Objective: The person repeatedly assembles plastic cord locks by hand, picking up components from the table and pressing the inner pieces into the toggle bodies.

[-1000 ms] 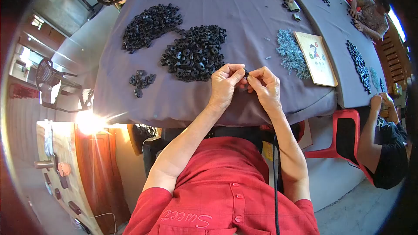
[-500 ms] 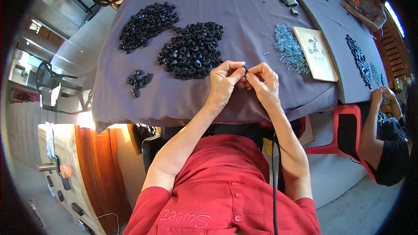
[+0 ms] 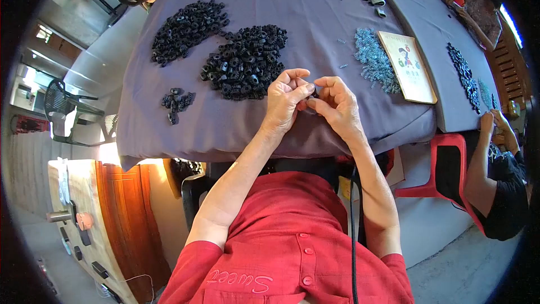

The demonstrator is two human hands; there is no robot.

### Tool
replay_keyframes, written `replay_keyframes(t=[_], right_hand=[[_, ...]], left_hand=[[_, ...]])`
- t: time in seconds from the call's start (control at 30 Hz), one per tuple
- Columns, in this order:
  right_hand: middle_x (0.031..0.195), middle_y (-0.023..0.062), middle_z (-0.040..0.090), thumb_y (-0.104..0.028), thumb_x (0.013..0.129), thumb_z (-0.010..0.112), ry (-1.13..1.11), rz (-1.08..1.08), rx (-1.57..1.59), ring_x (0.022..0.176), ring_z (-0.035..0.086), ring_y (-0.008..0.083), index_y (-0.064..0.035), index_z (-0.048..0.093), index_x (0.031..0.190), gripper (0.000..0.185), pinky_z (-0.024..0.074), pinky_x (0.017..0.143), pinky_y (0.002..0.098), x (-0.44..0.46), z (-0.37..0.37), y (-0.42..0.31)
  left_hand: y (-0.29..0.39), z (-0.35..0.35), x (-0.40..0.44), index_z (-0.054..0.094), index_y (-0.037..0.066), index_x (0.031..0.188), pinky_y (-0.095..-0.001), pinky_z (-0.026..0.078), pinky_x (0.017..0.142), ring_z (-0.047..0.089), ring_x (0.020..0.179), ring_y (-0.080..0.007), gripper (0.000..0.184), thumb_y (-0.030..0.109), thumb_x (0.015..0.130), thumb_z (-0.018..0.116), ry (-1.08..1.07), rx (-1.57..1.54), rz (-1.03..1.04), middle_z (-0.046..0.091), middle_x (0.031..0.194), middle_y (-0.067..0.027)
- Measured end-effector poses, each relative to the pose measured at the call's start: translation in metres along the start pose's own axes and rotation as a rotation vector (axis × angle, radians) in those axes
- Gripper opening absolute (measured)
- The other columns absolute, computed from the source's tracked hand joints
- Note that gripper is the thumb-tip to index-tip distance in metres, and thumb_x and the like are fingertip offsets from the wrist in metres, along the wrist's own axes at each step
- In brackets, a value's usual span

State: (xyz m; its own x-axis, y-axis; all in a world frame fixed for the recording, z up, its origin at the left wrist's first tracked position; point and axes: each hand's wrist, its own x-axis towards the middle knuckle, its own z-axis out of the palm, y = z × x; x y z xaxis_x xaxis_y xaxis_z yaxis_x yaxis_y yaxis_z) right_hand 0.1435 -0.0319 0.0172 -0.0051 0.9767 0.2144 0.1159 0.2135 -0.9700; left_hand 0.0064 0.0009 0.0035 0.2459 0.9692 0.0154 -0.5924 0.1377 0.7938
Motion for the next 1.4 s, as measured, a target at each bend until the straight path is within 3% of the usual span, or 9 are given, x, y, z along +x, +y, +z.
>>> replay_keyframes(t=[0.17, 0.27, 0.37, 0.77, 0.97, 1.13, 1.23, 1.3, 1.4], right_hand=[[0.077, -0.0004, 0.053, -0.002, 0.069, 0.071, -0.118, -0.167, -0.302, 0.065, 0.049, 0.0061, -0.006, 0.061, 0.106, 0.038, 0.0415, 0.054, 0.0213, 0.002, -0.01, -0.008], [0.087, 0.0016, 0.054, -0.004, 0.07, 0.071, -0.048, -0.179, -0.177, 0.073, 0.051, 0.0083, -0.0036, 0.062, 0.104, 0.035, 0.0441, 0.057, 0.0218, 0.002, -0.007, -0.004], [0.092, 0.0034, 0.054, -0.006, 0.071, 0.071, -0.038, -0.139, 0.019, 0.075, 0.052, 0.0105, -0.0027, 0.061, 0.105, 0.035, 0.0466, 0.062, 0.0226, 0.002, -0.002, -0.004], [0.094, 0.0068, 0.056, -0.011, 0.074, 0.069, 0.022, -0.312, -0.279, 0.071, 0.052, 0.0135, -0.0018, 0.061, 0.101, 0.029, 0.0449, 0.063, 0.025, 0.005, 0.005, -0.005], [0.093, 0.0067, 0.056, -0.012, 0.076, 0.068, 0.066, -0.283, -0.252, 0.067, 0.049, 0.0136, -0.0019, 0.061, 0.101, 0.028, 0.044, 0.062, 0.025, 0.005, 0.011, -0.006], [0.097, 0.0054, 0.058, -0.006, 0.078, 0.066, -0.104, -0.062, -0.033, 0.082, 0.056, 0.0101, 0.0013, 0.06, 0.105, 0.029, 0.0478, 0.067, 0.0237, 0.007, -0.005, -0.013], [0.097, 0.0134, 0.059, -0.003, 0.08, 0.061, 0.109, -0.064, -0.391, 0.087, 0.06, 0.0208, 0.0013, 0.062, 0.099, 0.02, 0.048, 0.073, 0.0289, 0.021, -0.024, -0.018], [0.099, 0.0179, 0.057, 0.0, 0.079, 0.056, 0.187, -0.314, -0.758, 0.091, 0.058, 0.0302, 0.0011, 0.062, 0.096, 0.017, 0.0465, 0.078, 0.034, 0.036, -0.036, 0.003], [0.094, 0.0193, 0.055, 0.002, 0.077, 0.051, 0.173, -0.365, -0.961, 0.089, 0.055, 0.0358, 0.0016, 0.061, 0.092, 0.018, 0.0447, 0.075, 0.04, 0.056, -0.045, 0.029]], left_hand=[[0.001, 0.005, -0.002, 0.053, 0.0, 0.106, -0.0164, 0.042, 0.05, 0.053, 0.061, -0.0051, 0.026, 0.001, 0.081, 0.062, -0.038, 0.039, -0.051, 0.06, 0.083, -0.0034], [0.009, 0.002, -0.002, 0.053, 0.002, 0.111, -0.0185, 0.051, 0.062, 0.059, 0.073, -0.007, 0.031, 0.008, 0.083, 0.064, -0.114, -0.051, -0.206, 0.06, 0.085, -0.0005], [0.011, 0.001, 0.0, 0.052, 0.002, 0.116, -0.0179, 0.051, 0.061, 0.058, 0.07, -0.0059, 0.036, 0.012, 0.084, 0.064, -0.2, -0.171, -0.29, 0.06, 0.085, -0.0001], [0.005, -0.005, 0.0, 0.052, 0.005, 0.113, -0.0168, 0.047, 0.054, 0.052, 0.06, -0.005, 0.033, 0.011, 0.083, 0.065, -0.156, -0.262, -0.272, 0.059, 0.082, -0.003], [0.005, -0.006, 0.001, 0.053, 0.006, 0.111, -0.0169, 0.044, 0.053, 0.049, 0.058, -0.0043, 0.03, 0.013, 0.084, 0.064, -0.141, -0.265, -0.273, 0.059, 0.081, -0.0021], [0.006, 0.004, 0.001, 0.056, 0.006, 0.104, -0.0197, 0.043, 0.053, 0.048, 0.056, -0.0072, 0.02, 0.015, 0.086, 0.061, -0.006, -0.27, -0.256, 0.061, 0.079, -0.0049], [0.002, -0.005, 0.001, 0.059, 0.006, 0.096, -0.0204, 0.04, 0.051, 0.047, 0.055, -0.009, 0.014, 0.016, 0.088, 0.06, -0.1, -0.292, -0.26, 0.061, 0.078, -0.0076], [0.0, -0.004, 0.002, 0.06, 0.006, 0.092, -0.0205, 0.039, 0.05, 0.047, 0.055, -0.0095, 0.012, 0.017, 0.088, 0.059, -0.094, -0.26, -0.246, 0.061, 0.077, -0.0092], [0.001, 0.001, 0.0, 0.06, 0.005, 0.09, -0.0207, 0.038, 0.046, 0.049, 0.052, -0.009, 0.011, 0.016, 0.088, 0.059, -0.082, -0.191, -0.199, 0.062, 0.076, -0.0103]])
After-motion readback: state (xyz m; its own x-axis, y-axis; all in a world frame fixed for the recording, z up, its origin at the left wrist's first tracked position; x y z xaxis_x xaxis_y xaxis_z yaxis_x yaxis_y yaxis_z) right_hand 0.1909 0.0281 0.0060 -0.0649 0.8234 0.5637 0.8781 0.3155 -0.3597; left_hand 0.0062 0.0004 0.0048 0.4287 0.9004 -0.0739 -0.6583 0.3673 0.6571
